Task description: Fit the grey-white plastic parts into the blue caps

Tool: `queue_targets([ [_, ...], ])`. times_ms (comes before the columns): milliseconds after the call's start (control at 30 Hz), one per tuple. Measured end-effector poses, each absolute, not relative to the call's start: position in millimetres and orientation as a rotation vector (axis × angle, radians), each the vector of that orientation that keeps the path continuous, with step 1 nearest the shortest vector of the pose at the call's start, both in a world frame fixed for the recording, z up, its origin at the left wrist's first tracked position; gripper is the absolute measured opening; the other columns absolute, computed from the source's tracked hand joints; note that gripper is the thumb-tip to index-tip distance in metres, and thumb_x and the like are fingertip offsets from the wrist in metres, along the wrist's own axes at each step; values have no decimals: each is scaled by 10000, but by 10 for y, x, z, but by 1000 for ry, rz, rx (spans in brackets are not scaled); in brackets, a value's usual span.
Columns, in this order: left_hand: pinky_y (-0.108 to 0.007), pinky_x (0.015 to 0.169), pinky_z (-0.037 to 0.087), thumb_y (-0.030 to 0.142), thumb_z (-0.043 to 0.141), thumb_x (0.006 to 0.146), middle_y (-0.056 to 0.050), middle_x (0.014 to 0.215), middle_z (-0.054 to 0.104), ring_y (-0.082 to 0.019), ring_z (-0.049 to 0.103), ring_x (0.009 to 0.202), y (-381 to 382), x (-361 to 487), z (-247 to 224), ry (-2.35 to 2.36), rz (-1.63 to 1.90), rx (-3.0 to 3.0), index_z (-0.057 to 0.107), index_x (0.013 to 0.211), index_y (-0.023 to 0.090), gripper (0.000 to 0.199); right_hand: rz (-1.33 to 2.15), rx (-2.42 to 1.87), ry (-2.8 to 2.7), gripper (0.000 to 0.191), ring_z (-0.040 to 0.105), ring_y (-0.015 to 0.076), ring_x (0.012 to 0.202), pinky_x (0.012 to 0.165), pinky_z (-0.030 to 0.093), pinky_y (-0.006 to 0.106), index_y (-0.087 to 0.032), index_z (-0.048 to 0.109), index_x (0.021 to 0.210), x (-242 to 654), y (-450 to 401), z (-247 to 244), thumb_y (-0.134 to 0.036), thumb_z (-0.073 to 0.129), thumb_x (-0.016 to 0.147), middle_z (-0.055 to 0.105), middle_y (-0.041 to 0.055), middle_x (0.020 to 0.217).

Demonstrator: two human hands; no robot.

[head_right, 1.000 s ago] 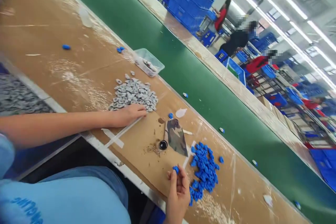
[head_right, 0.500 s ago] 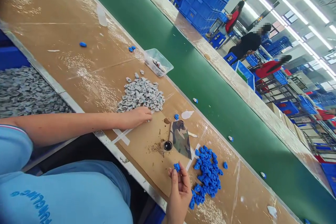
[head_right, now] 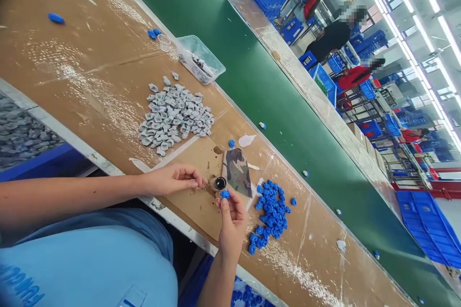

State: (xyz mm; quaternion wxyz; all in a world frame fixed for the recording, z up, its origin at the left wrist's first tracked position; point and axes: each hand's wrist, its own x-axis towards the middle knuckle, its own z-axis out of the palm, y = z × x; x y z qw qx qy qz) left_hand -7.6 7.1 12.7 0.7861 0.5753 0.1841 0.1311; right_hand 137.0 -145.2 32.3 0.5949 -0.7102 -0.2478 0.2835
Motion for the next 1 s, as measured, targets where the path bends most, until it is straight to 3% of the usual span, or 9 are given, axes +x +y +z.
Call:
queue_targets([
  [167,-302,895,446,280,664,729,-73,1035,663,-163,592,974,80,-40,89,402,301,1119,608,964,135,282,255,-2020,-1006,299,605,168,813,786,468,329,-195,666,1036,1455,-1383,383,-372,604,804,688,70,944],
  [333,-284,884,447,268,674,735,-63,969,674,-148,599,936,82,-33,76,423,383,1116,642,918,126,234,-28,-2125,-1330,244,601,185,813,775,444,318,-188,690,977,1527,-1305,418,-348,551,857,704,71,887],
  [567,-246,792,477,194,737,649,-24,849,696,-117,613,786,73,-20,29,453,371,1027,681,905,125,271,-139,-2064,-1601,203,601,174,852,789,435,299,-211,691,1000,1552,-1289,450,-259,532,884,713,51,900],
  [733,-257,736,503,239,759,645,-5,700,689,-110,621,665,61,-28,11,473,317,955,686,922,119,311,-184,-2018,-1675,218,596,166,836,794,431,305,-224,687,1022,1555,-1302,467,-223,514,890,714,38,897],
  [1000,-231,725,499,230,778,639,-6,747,688,-92,624,679,42,-29,9,408,354,905,661,887,121,296,-134,-2030,-1603,210,614,172,846,795,448,312,-223,695,1007,1544,-1311,436,-257,530,881,718,48,900],
])
